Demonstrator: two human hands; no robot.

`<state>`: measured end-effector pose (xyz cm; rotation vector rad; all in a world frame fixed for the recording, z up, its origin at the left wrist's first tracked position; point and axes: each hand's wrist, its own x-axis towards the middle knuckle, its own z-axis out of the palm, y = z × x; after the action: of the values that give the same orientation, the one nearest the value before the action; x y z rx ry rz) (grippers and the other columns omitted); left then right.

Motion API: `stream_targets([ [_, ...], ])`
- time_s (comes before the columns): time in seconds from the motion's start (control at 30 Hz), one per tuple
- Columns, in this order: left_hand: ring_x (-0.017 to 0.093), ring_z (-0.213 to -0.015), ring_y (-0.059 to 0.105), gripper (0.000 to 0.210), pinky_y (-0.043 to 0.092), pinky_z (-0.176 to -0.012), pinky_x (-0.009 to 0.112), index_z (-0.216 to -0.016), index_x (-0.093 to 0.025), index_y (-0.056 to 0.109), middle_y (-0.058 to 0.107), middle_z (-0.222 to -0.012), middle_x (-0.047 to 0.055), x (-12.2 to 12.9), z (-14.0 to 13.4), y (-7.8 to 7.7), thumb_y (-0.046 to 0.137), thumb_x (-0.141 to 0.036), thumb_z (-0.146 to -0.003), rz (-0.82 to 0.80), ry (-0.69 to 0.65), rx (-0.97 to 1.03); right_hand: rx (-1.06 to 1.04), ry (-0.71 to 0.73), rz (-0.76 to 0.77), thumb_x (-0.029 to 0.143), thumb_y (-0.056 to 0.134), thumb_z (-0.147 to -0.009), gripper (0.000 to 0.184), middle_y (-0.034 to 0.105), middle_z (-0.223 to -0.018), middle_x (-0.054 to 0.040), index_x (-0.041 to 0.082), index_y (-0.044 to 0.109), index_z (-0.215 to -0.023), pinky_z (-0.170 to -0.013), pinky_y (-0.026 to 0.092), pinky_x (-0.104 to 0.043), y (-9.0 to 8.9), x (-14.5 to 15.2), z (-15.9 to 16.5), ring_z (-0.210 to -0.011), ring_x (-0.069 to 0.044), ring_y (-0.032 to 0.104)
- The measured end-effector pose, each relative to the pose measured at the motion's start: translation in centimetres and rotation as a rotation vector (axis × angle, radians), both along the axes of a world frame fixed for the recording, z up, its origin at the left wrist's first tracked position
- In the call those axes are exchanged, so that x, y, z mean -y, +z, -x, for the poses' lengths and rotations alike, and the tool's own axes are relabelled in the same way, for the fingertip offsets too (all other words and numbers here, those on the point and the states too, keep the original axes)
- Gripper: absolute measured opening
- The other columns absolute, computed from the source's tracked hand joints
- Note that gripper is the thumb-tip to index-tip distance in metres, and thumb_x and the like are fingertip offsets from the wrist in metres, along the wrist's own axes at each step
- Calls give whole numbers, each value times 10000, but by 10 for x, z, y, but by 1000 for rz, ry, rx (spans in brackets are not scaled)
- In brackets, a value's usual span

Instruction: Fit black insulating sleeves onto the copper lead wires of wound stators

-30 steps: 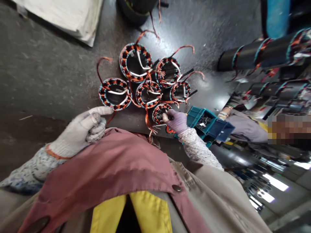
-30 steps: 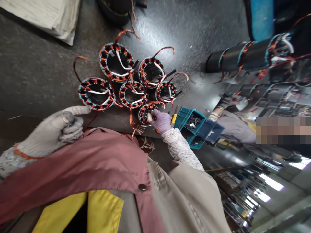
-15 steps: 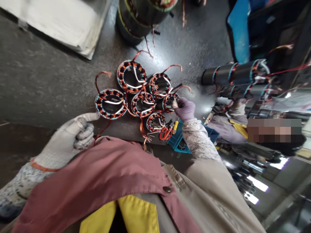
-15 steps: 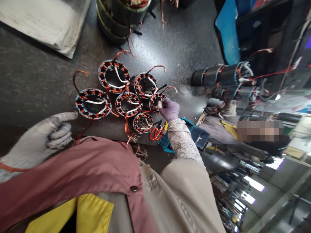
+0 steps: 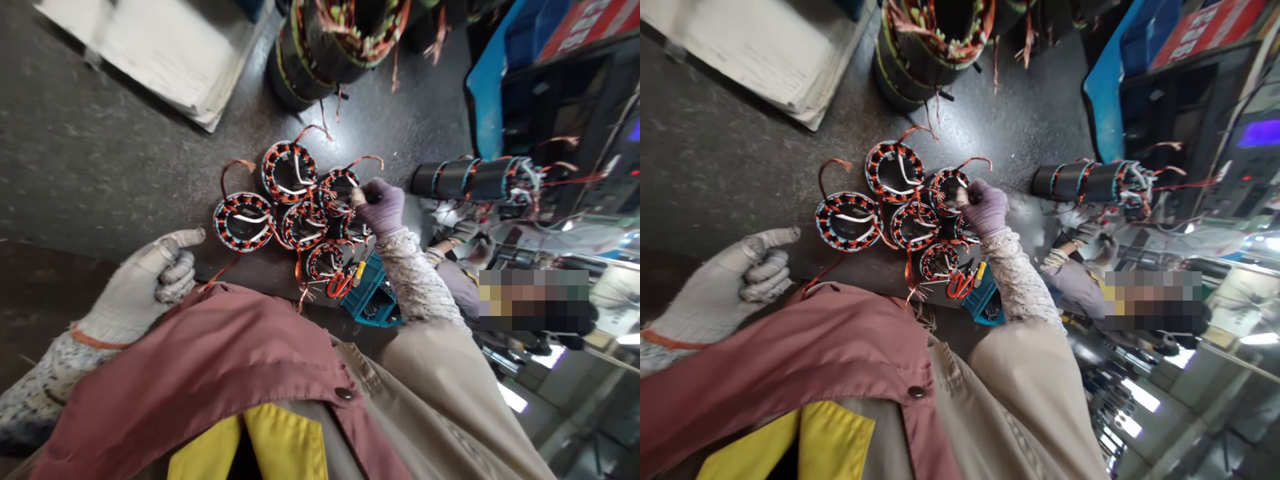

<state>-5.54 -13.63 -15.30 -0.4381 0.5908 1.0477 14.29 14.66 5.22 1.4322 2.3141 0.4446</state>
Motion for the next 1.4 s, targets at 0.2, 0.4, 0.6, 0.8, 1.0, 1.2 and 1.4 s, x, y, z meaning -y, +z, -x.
stream_targets([
  [0.2, 56, -386, 186, 199, 166, -373, 171, -974, -211, 675, 262, -512, -87, 12, 3, -9, 478, -242, -983, 148, 51, 34, 156, 16, 25, 427, 622, -832, 237, 635, -634, -24, 214, 613, -728, -626, 456, -308, -11, -2, 14, -633, -181, 600],
  [0.4, 48, -385, 202, 219, 163, -385, 167, -959, -205, 662, 259, -520, -88, 14, 1, -14, 449, -240, -998, 134, 73, 79, -192, 25, 265, 486, 602, -864, 296, 611, -633, -15, 239, 585, -702, -582, 438, -300, 14, 62, 41, -589, -157, 538],
  [0.6, 49, -383, 197, 182, 178, -374, 164, -970, -204, 667, 269, -519, -92, 14, 2, -16, 494, -260, -976, 96, 139, 73, 328, 99, 309, 423, 556, -862, 273, 627, -583, -31, 206, 624, -711, -550, 316, -270, -30, 91, 22, -552, -156, 564],
  [0.8, 44, -383, 207, 173, 166, -374, 152, -957, -194, 656, 267, -522, -89, 24, 0, -25, 486, -226, -971, 148, 136, 97, 518, 103, 255, 409, 513, -889, 288, 648, -601, -55, 195, 648, -752, -542, 282, -282, -40, 91, 26, -546, -174, 568],
  [1.0, 42, -403, 206, 148, 181, -390, 154, -964, -207, 654, 269, -543, -89, 30, -3, -30, 525, -279, -971, 99, 162, 98, -183, 137, 197, 492, 564, -887, 312, 604, -608, 1, 236, 587, -710, -560, 409, -283, -18, 74, 65, -544, -139, 516],
  [1.2, 33, -392, 220, 162, 194, -381, 130, -1011, -205, 666, 276, -538, -93, 33, -1, -31, 512, -232, -966, 144, 222, 134, 109, 169, 221, 430, 617, -855, 253, 638, -650, -25, 205, 629, -739, -625, 443, -295, -65, 34, 89, -637, -167, 589],
  [1.4, 45, -340, 242, 178, 213, -341, 148, -979, -207, 670, 291, -492, -95, 42, -7, -44, 496, -181, -953, 243, 258, 196, 416, 255, 185, 397, 650, -803, 221, 671, -646, -51, 181, 692, -783, -634, 443, -316, -82, 26, 100, -631, -193, 609],
])
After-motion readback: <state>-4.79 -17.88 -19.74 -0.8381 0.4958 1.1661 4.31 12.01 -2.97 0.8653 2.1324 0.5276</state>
